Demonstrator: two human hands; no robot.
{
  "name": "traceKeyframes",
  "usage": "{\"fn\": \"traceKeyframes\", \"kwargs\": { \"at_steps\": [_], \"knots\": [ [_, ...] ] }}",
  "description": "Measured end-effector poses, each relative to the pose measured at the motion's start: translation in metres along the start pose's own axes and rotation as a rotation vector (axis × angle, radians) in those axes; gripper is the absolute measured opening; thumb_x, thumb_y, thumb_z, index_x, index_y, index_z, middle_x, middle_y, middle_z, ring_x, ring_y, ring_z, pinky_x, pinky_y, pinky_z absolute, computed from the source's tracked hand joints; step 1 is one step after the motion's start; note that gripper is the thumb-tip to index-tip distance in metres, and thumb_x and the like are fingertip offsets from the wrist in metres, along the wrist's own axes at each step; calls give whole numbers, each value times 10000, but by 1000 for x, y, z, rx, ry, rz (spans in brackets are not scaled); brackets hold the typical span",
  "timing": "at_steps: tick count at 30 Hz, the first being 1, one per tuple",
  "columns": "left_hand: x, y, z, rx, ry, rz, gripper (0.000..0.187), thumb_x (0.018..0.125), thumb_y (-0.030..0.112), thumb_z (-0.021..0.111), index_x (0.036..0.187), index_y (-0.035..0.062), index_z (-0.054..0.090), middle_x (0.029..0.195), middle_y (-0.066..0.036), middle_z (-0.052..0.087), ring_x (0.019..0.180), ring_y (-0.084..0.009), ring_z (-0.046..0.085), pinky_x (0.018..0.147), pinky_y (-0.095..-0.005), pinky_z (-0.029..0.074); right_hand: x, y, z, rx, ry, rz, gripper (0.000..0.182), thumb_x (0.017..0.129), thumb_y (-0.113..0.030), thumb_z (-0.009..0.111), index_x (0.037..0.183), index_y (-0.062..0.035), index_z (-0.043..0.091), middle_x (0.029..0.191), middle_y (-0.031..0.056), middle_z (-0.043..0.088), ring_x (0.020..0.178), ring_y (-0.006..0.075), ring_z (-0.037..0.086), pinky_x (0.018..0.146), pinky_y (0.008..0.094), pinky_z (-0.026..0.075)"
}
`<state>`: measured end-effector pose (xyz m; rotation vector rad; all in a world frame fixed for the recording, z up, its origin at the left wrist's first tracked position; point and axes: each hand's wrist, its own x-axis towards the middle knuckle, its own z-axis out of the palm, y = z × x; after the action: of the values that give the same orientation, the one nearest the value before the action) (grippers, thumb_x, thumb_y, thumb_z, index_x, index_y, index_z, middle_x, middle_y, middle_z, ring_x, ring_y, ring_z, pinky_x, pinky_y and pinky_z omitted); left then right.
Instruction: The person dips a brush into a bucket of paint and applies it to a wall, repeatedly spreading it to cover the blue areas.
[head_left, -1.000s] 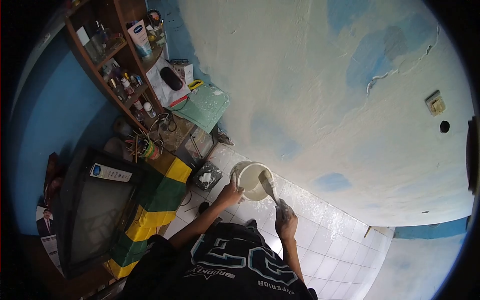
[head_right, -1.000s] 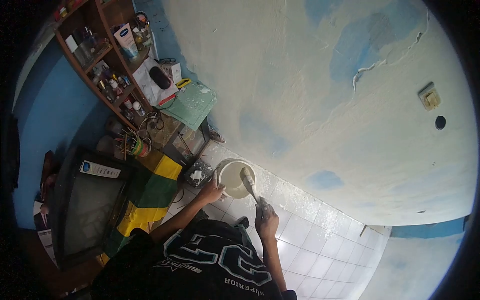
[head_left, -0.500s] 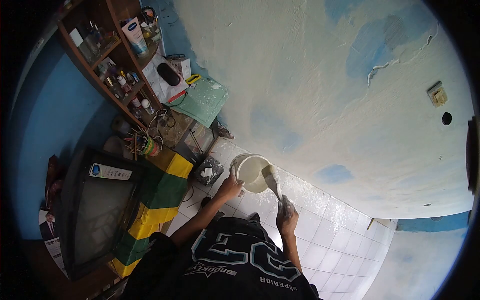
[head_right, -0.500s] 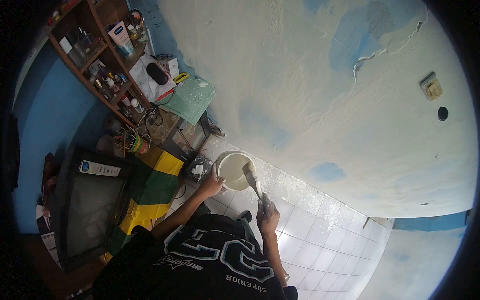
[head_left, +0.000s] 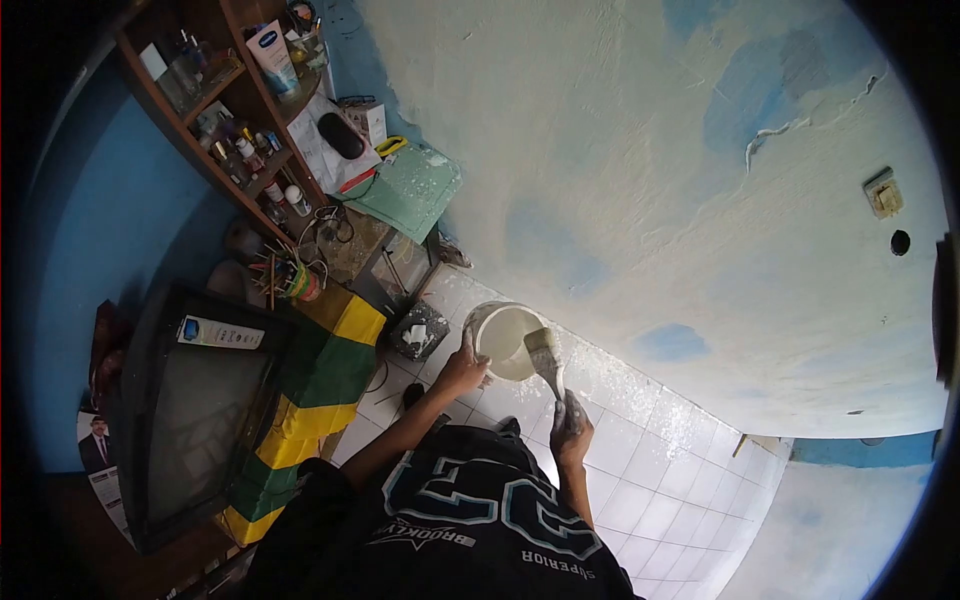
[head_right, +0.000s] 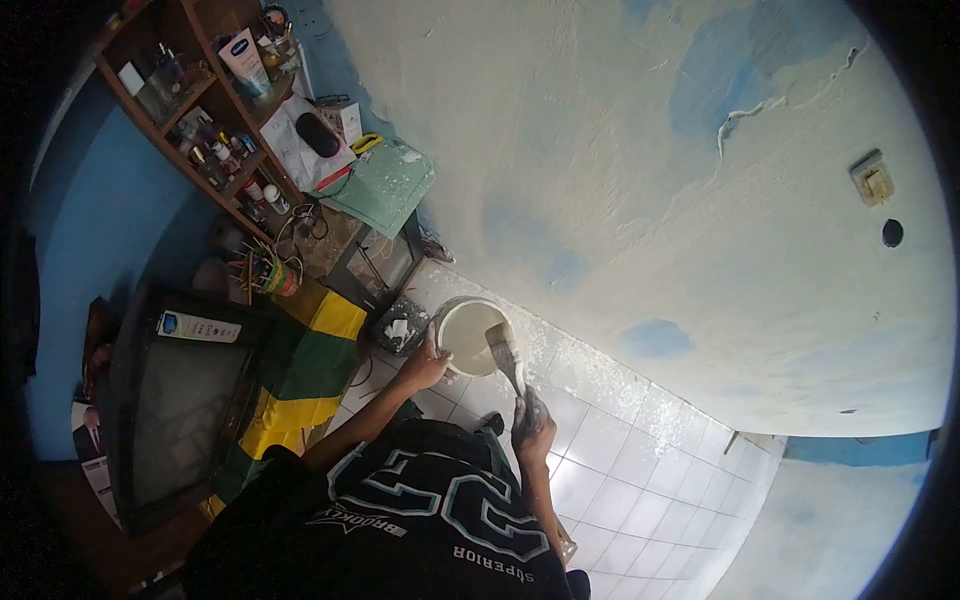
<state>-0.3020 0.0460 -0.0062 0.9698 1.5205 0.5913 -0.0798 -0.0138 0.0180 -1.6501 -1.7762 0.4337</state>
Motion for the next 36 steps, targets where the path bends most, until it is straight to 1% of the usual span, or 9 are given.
{"fn": "traceKeyframes", "kwargs": {
  "at_steps": [8,11,14,17,23,26,29,32,36],
  "knots": [
    [-1,0,0,-9,-11,-11,724,849,117,489,1337,-33,-25,1055,-272,532,707,-269,641,621,-326,532,-6,6,-5,-73,-29,16,207,816,-73,551,1004,10,575,818,195,611,734,321,622,621,358,493],
    [12,-21,9,-159,21,85,733,824,66,496,1333,45,-31,817,-237,602,588,-255,639,504,-315,542,-8,16,-5,-91,-39,-45,234,802,-92,574,1022,-15,571,765,177,598,645,323,597,552,371,474],
    [6,-15,7,-113,32,22,728,819,61,499,1327,25,-22,802,-234,604,579,-255,638,501,-321,538,-12,17,-5,-69,-13,-74,254,791,-94,589,1035,-29,566,725,161,583,583,315,577,508,374,459],
    [1,-9,2,51,23,23,732,857,108,475,1335,-20,-65,962,-272,565,629,-230,643,566,-299,537,-14,7,-9,-79,-41,-29,231,797,-70,576,1019,-5,567,754,170,592,627,315,595,540,370,470],
    [40,-77,21,35,120,229,725,813,75,509,1324,7,-1,797,-222,609,562,-246,634,509,-339,523,-17,11,-4,-90,-39,-44,235,793,-52,577,1022,3,566,766,170,597,632,310,598,540,360,473],
    [4,-22,7,-76,15,14,739,802,101,528,1325,6,15,833,-252,599,641,-312,634,595,-382,522,-16,8,-4,-109,-76,-26,241,787,-49,584,1024,-8,569,761,166,596,618,310,591,531,359,468],
    [1,-17,9,-90,-14,-14,744,805,106,527,1327,14,5,844,-258,596,659,-324,632,604,-388,521,-14,9,-10,-130,-95,-41,246,783,-55,589,1027,-22,572,749,161,592,611,309,586,525,363,465],
    [26,-64,20,31,69,217,742,817,94,512,1333,23,-17,837,-245,601,632,-286,637,554,-357,526,-14,-2,-16,-124,-81,-43,250,781,-61,590,1029,-33,574,710,148,578,602,307,576,518,369,456],
    [30,-73,26,31,67,178,725,820,99,511,1330,16,2,798,-223,612,572,-242,635,511,-329,524,-14,4,-9,-127,-82,-52,247,783,-62,587,1028,-35,573,697,145,570,594,303,571,521,366,455]
  ]
}}
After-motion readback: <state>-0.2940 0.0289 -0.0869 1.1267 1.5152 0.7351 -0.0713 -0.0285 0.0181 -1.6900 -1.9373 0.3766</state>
